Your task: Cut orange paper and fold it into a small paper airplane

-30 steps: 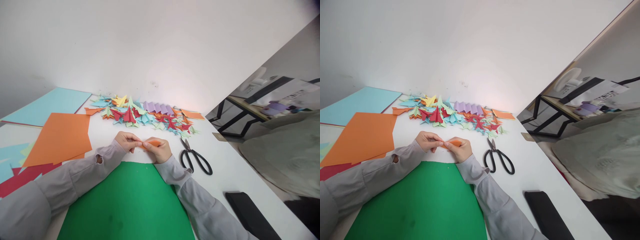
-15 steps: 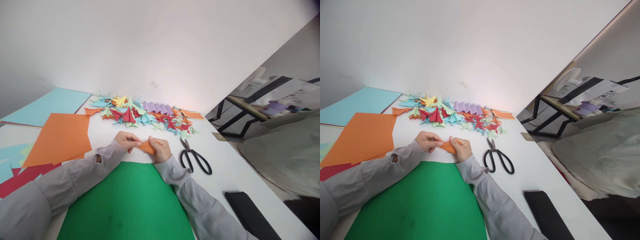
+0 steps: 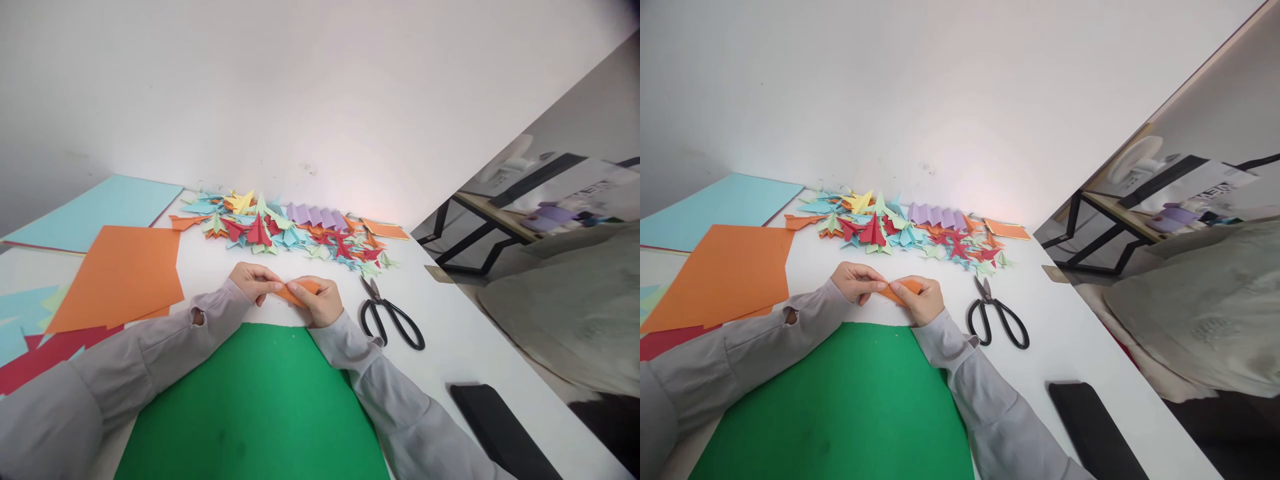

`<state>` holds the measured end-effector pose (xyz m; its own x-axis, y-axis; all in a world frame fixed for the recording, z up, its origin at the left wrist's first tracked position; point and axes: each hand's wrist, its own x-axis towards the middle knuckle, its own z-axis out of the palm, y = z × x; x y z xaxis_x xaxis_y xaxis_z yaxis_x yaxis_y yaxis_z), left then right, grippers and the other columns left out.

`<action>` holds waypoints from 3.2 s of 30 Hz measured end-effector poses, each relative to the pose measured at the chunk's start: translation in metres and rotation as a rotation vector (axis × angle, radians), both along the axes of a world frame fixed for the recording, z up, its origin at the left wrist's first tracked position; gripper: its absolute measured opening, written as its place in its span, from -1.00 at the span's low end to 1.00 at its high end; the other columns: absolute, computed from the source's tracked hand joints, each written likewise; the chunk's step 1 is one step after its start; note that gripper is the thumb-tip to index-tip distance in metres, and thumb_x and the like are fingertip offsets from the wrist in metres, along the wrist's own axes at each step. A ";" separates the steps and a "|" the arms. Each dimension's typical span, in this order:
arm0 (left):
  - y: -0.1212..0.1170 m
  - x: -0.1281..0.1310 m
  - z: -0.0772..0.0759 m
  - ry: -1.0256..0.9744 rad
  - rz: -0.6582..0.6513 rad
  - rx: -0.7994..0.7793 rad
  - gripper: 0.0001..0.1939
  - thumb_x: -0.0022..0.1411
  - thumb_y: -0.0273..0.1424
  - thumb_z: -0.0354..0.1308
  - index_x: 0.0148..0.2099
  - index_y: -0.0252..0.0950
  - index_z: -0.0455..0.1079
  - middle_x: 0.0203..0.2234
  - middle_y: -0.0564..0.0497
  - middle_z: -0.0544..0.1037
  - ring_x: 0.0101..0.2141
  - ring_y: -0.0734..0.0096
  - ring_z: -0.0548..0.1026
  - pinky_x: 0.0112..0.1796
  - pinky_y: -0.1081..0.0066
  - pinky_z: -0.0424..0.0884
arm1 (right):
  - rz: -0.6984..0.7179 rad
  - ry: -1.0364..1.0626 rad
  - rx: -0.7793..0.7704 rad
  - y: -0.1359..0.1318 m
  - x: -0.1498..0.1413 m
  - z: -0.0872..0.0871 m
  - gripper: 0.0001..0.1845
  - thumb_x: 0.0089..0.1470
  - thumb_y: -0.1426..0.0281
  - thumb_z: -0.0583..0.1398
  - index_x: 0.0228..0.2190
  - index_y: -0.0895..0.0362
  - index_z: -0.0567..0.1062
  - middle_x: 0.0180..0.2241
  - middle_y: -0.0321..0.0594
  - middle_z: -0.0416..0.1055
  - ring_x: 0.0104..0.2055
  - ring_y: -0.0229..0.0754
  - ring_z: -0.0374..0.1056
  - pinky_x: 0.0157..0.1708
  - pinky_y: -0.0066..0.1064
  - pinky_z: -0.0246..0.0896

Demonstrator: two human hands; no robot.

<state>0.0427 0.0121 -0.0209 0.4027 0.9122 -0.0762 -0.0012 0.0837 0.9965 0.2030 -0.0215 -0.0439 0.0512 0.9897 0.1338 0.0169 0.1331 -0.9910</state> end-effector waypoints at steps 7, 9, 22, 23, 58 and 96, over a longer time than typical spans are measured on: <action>0.001 0.000 -0.003 -0.006 -0.009 0.009 -0.74 -0.27 -0.31 0.33 -0.53 -0.42 0.45 -0.94 0.13 0.28 -0.88 0.61 0.18 -0.81 0.59 0.04 | -0.010 -0.011 0.013 0.001 0.000 -0.004 -0.75 -0.24 0.22 0.31 -0.60 0.17 0.55 -0.69 -0.31 0.37 -0.65 -0.35 0.17 -0.65 -0.49 0.03; 0.001 0.000 -0.004 -0.013 -0.006 0.023 -0.74 -0.27 -0.32 0.32 -0.53 -0.42 0.45 -0.94 0.13 0.28 -0.88 0.61 0.18 -0.81 0.60 0.03 | -0.006 -0.003 0.008 0.000 0.001 -0.003 -0.76 -0.24 0.22 0.31 -0.61 0.17 0.55 -0.70 -0.31 0.37 -0.65 -0.35 0.17 -0.65 -0.49 0.03; 0.003 0.003 -0.009 -0.038 0.122 0.112 -0.85 -0.32 -0.43 0.33 -0.58 -0.39 0.47 -0.77 0.07 0.45 -0.72 0.61 0.33 -0.68 0.60 0.23 | 0.006 -0.003 -0.059 -0.004 -0.006 0.012 -0.80 -0.40 0.32 0.37 -0.61 0.17 0.56 -0.71 -0.31 0.41 -0.64 -0.34 0.23 -0.60 -0.50 0.09; 0.003 0.003 -0.009 -0.044 0.129 0.132 -0.86 -0.33 -0.44 0.34 -0.59 -0.38 0.48 -0.72 0.04 0.49 -0.67 0.58 0.38 -0.62 0.60 0.28 | 0.003 -0.005 -0.063 -0.004 -0.007 0.013 -0.80 -0.40 0.32 0.37 -0.62 0.17 0.55 -0.71 -0.31 0.40 -0.65 -0.34 0.23 -0.61 -0.50 0.09; 0.003 -0.003 0.000 -0.042 0.002 0.004 -0.68 -0.34 -0.26 0.38 -0.53 -0.39 0.46 -0.91 0.15 0.29 -0.83 0.65 0.19 -0.76 0.59 0.08 | -0.008 0.140 -0.060 0.004 0.003 0.002 -0.79 -0.44 0.33 0.39 -0.61 0.14 0.55 -0.74 -0.32 0.40 -0.69 -0.33 0.23 -0.65 -0.47 0.12; -0.001 -0.003 -0.006 0.093 -0.101 0.160 -0.67 -0.12 -0.17 0.25 -0.54 -0.39 0.41 -0.87 0.12 0.32 -0.82 0.63 0.22 -0.74 0.58 0.12 | 0.049 0.095 -0.042 0.002 0.002 0.004 -0.78 -0.38 0.31 0.38 -0.57 0.14 0.54 -0.70 -0.32 0.41 -0.68 -0.33 0.24 -0.65 -0.48 0.15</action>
<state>0.0401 0.0109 -0.0272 0.4909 0.8709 0.0249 0.0923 -0.0804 0.9925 0.2048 -0.0199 -0.0399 0.0136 0.9960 0.0886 -0.0828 0.0894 -0.9925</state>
